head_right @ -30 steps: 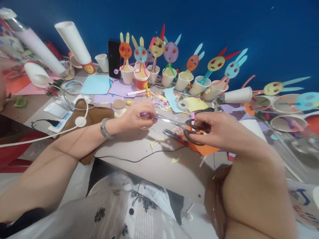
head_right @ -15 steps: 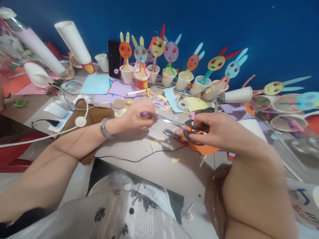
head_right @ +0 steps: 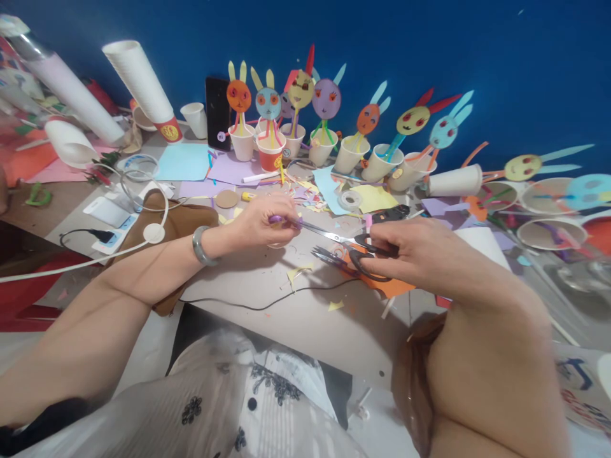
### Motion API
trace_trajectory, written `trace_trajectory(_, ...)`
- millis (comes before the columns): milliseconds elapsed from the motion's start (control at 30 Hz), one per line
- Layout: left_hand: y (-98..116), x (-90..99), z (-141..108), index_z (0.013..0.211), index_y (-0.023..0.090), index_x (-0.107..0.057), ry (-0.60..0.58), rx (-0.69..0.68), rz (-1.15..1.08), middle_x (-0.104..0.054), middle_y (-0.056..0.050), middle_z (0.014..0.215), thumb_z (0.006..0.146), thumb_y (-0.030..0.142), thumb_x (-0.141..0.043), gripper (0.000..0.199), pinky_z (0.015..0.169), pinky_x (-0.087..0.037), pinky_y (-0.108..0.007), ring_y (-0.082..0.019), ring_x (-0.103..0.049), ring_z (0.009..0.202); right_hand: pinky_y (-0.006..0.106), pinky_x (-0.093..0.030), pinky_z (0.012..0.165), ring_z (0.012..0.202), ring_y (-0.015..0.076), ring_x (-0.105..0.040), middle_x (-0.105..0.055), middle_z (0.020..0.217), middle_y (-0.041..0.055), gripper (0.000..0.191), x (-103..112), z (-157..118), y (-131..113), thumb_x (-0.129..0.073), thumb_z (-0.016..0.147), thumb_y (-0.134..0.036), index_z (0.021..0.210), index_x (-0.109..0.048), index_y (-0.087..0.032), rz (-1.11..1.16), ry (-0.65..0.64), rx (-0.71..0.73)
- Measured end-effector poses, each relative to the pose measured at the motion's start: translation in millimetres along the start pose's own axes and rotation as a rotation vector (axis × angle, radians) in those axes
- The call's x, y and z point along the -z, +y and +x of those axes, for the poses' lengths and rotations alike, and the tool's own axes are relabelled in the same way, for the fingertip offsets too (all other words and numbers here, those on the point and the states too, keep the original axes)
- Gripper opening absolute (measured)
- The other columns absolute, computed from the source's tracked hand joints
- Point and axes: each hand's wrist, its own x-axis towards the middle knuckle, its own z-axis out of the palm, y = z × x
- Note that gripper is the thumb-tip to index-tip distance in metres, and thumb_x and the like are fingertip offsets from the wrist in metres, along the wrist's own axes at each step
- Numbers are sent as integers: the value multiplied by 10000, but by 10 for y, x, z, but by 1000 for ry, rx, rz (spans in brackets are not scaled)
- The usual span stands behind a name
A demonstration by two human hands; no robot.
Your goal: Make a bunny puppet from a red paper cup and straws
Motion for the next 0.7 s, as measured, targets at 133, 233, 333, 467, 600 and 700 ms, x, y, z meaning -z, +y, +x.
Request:
trace_trajectory(133, 29, 26, 9, 791, 212, -730, -34, 29, 11, -697, -10, 751, 857, 187, -652, 105, 790, -504, -319, -154, -615, 775, 339, -282, 573, 546, 166, -398, -404, 560, -20, 440, -10, -13, 31, -504, 795, -626, 618, -304, -276, 2, -9, 29)
trace_trajectory(233, 51, 45, 14, 776, 205, -726, -33, 25, -11, -697, -13, 749, 852, 185, -641, 116, 757, -484, -307, -146, -596, 754, 341, -287, 581, 551, 170, -416, -417, 566, -16, 448, -17, -18, 50, -499, 820, -628, 620, -311, -274, -2, -6, 49)
trace_trajectory(333, 44, 41, 16, 766, 202, -725, -14, 19, -22, -690, -9, 728, 845, 189, -639, 117, 754, -471, -312, -144, -584, 737, 341, -291, 585, 552, 174, -430, -439, 569, -10, 468, -24, -13, 66, -497, 841, -647, 618, -332, -271, -11, -15, 57)
trace_trajectory(467, 19, 28, 18, 754, 208, -713, -20, 43, 1, -687, -4, 724, 850, 212, -652, 113, 784, -480, -323, -148, -586, 741, 340, -302, 583, 553, 181, -458, -478, 584, 0, 459, -45, 7, 81, -474, 864, -656, 630, -393, -269, 5, -23, 103)
trace_trajectory(600, 31, 36, 25, 738, 206, -690, -36, 62, 17, -669, 5, 715, 855, 212, -645, 126, 777, -472, -321, -145, -571, 737, 331, -302, 568, 541, 177, -466, -474, 582, -4, 474, -67, 17, 94, -458, 901, -655, 638, -411, -264, 21, -25, 148)
trace_trajectory(700, 49, 45, 34, 731, 212, -685, -53, 85, 26, -652, 17, 695, 853, 210, -642, 129, 765, -457, -320, -138, -553, 717, 329, -293, 565, 542, 178, -457, -468, 580, -2, 518, -65, 13, 94, -443, 929, -694, 646, -410, -260, 28, -19, 160)
